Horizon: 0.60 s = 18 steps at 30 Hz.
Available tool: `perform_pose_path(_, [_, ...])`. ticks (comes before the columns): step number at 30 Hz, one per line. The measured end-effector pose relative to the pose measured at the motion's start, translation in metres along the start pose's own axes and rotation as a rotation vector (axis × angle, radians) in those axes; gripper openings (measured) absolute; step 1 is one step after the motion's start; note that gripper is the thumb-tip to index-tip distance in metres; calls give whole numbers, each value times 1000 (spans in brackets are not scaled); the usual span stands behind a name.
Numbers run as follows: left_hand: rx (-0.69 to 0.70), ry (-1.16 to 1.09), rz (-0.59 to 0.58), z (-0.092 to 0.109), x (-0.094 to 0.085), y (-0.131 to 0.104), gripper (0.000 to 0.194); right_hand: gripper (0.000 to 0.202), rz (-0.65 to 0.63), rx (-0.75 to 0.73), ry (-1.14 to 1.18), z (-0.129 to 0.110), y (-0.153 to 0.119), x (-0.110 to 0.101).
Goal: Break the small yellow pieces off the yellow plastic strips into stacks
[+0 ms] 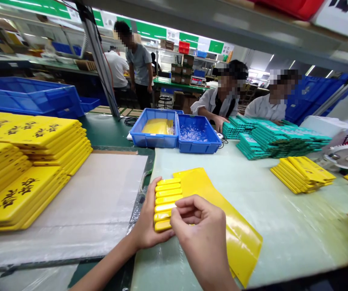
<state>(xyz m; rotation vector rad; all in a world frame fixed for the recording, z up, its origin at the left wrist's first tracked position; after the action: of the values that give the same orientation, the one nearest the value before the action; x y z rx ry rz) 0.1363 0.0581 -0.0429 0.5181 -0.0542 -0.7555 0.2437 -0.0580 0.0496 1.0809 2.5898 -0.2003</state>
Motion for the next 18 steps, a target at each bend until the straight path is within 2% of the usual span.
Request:
perform_pose_path(6, [-3, -9, -3, -1, 0, 0, 127, 17, -8, -53, -71, -9, 0, -1])
perform_pose_path(12, [12, 1, -4, 1, 0, 0, 127, 16, 7, -139, -101, -2, 5, -2])
perform_pose_path(18, [21, -4, 3, 0, 1, 0, 125, 13, -3, -138, -125, 0, 4, -2])
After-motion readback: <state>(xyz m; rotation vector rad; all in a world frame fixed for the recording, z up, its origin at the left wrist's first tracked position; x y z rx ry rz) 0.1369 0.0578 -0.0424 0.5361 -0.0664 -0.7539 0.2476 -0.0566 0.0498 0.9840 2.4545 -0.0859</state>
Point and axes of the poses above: each hand's wrist, its own y-axis towards the middle knuckle, its own x-axis out of the palm, z = x × y, the point moved 5 cm from there along y, towards the middle knuckle, and after that the axes turned 11 degrees about -y, right-handed, at the moved point
